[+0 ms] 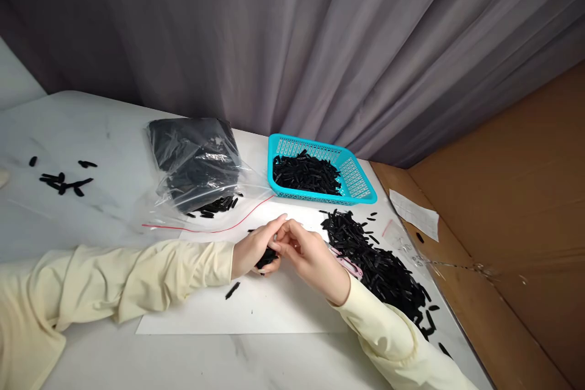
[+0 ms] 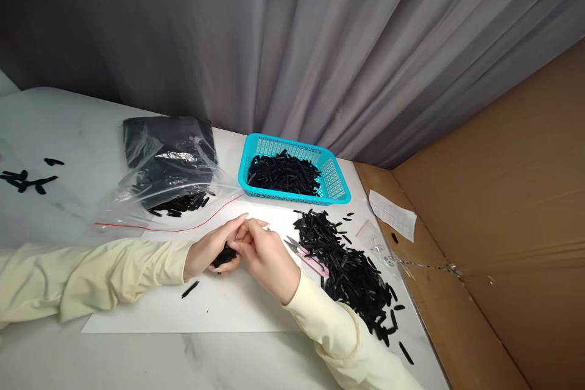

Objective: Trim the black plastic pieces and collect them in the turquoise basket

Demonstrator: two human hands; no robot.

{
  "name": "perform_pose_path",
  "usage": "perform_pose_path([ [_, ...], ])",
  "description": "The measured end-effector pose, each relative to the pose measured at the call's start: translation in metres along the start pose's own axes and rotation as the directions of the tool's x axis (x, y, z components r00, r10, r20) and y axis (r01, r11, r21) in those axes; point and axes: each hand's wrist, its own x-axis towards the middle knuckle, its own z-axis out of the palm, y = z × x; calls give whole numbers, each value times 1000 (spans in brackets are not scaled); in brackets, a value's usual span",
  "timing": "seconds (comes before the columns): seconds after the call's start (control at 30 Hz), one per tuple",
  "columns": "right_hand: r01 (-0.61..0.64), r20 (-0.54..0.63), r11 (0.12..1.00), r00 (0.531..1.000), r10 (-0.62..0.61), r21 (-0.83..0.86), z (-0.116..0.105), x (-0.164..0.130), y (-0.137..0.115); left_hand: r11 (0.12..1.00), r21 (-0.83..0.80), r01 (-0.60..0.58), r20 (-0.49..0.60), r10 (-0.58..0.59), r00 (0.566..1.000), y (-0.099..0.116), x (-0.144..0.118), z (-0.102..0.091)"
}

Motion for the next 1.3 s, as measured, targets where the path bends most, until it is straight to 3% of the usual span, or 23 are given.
perform_pose_path([
  [0.13, -44, -62, 998, 997, 46, 36, -12, -10, -1, 999, 2, -45, 20, 45, 999, 3, -2, 2],
  [0.27, -81, -148, 972, 982, 115, 219, -21, -17, -1, 996, -4, -94, 38, 94, 995, 1, 0, 2],
  [0.4, -57, -153, 949, 982, 109, 310, -21, -15, -4, 995, 15, -102, 59, 101, 993, -2, 4, 2],
  [0.7, 128, -254, 989, 957, -144, -76, -1, -11, -7, 990, 20, -136, 43, 135, 990, -1, 2, 3],
  [0.8, 174, -233, 982, 954, -188, -79, 0, -15, -6, 990, -7, -140, 35, 141, 989, -1, 3, 3],
  [1.03, 53, -158, 971, 987, -16, 232, -13, -35, 2, 988, 73, -137, 83, 131, 988, -2, -1, 4],
  [1.2, -50, -306, 935, 937, 165, 351, -12, -53, 15, 959, 240, -154, 90, 136, 987, -4, -7, 4],
  [1.3, -55, -325, 877, 916, 234, 477, -6, -58, 23, 893, 394, -217, 110, 189, 976, -5, -8, 4],
])
